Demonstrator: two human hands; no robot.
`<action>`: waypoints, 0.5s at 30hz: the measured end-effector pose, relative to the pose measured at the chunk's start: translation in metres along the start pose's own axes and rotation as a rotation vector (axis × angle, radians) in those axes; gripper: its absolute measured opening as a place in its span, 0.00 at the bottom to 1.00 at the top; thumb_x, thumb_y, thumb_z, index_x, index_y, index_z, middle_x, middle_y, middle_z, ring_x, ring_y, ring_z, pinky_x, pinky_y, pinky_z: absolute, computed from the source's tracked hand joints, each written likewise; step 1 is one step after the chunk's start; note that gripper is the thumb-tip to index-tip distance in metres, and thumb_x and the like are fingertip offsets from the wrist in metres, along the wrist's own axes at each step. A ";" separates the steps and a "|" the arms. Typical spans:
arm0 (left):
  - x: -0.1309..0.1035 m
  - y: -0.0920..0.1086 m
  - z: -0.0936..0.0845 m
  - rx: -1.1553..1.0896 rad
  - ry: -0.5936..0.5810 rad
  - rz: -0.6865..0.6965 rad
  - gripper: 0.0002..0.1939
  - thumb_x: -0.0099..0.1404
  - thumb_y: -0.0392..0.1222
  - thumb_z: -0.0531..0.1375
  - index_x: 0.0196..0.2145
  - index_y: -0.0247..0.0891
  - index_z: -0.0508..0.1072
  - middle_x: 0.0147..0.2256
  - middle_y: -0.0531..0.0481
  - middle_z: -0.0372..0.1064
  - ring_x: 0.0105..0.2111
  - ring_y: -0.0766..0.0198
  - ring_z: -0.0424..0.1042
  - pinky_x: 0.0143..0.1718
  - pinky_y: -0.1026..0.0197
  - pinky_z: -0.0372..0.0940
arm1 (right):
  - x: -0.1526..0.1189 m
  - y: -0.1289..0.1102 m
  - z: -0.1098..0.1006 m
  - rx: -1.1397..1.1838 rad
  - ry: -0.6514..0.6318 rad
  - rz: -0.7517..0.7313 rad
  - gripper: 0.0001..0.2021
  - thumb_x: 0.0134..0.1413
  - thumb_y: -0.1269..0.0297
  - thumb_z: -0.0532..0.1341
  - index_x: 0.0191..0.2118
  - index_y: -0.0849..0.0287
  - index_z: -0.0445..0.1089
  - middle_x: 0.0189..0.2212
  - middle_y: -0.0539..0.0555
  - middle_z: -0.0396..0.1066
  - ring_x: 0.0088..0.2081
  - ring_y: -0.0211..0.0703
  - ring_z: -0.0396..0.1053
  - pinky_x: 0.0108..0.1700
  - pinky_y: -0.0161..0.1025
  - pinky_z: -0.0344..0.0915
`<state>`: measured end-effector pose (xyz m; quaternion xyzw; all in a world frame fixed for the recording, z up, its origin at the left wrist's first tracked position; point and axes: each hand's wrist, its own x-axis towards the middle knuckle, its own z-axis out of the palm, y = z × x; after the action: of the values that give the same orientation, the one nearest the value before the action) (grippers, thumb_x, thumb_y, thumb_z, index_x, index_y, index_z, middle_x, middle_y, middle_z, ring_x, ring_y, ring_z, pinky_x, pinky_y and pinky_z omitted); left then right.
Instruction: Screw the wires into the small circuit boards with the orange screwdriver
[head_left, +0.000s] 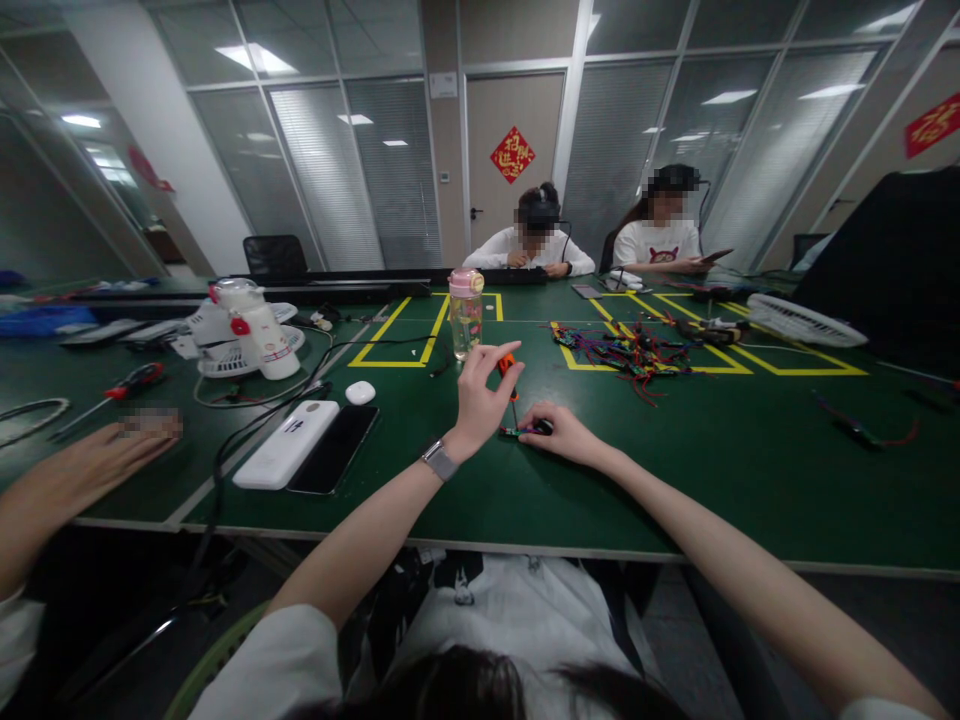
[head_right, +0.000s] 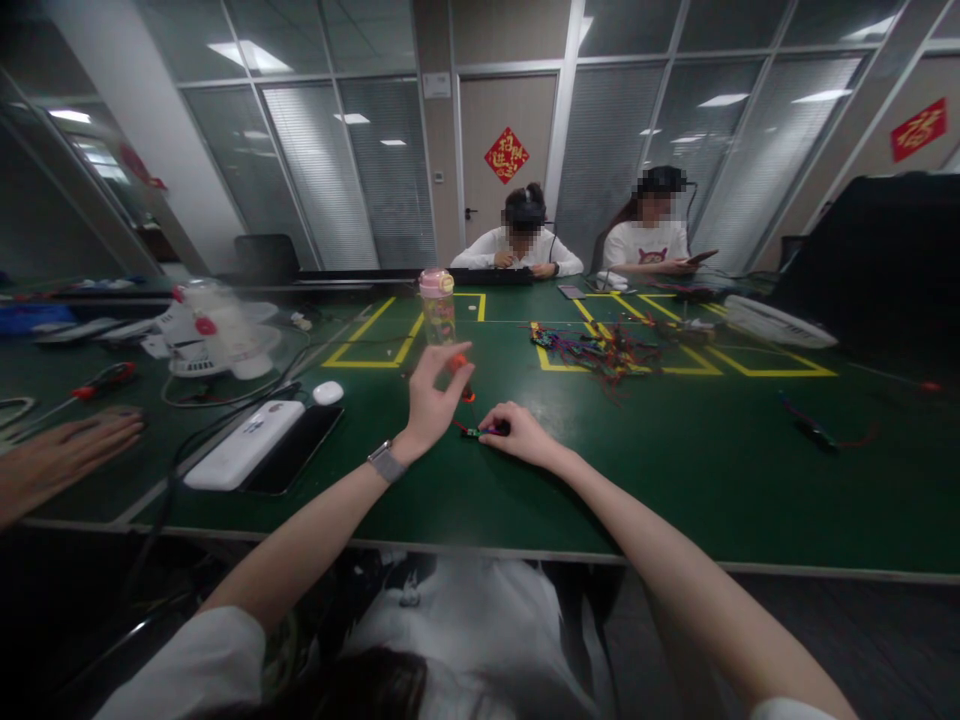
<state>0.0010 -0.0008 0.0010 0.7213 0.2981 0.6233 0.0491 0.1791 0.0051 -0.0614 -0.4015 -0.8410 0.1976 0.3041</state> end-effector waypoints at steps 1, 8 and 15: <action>0.001 0.001 0.000 0.018 -0.002 0.002 0.11 0.66 0.42 0.59 0.46 0.41 0.72 0.37 0.49 0.66 0.38 0.64 0.67 0.44 0.60 0.64 | 0.000 0.000 0.000 -0.001 -0.001 -0.001 0.05 0.50 0.66 0.65 0.34 0.59 0.75 0.30 0.53 0.72 0.35 0.43 0.67 0.42 0.40 0.62; 0.000 -0.001 0.000 -0.069 -0.100 -0.019 0.17 0.72 0.38 0.47 0.55 0.40 0.65 0.45 0.46 0.67 0.47 0.62 0.67 0.51 0.58 0.62 | 0.000 0.002 0.001 -0.004 -0.007 0.000 0.06 0.50 0.65 0.65 0.34 0.60 0.75 0.30 0.54 0.72 0.35 0.44 0.67 0.41 0.40 0.63; 0.001 -0.001 0.001 -0.006 -0.024 0.000 0.12 0.66 0.40 0.58 0.48 0.39 0.70 0.38 0.49 0.68 0.39 0.64 0.68 0.45 0.60 0.63 | 0.000 0.003 0.002 0.007 0.006 0.002 0.05 0.50 0.65 0.65 0.34 0.59 0.75 0.31 0.54 0.73 0.35 0.44 0.67 0.41 0.41 0.63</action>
<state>0.0011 0.0009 0.0014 0.7287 0.2954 0.6154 0.0550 0.1792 0.0067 -0.0648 -0.4021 -0.8389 0.1996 0.3079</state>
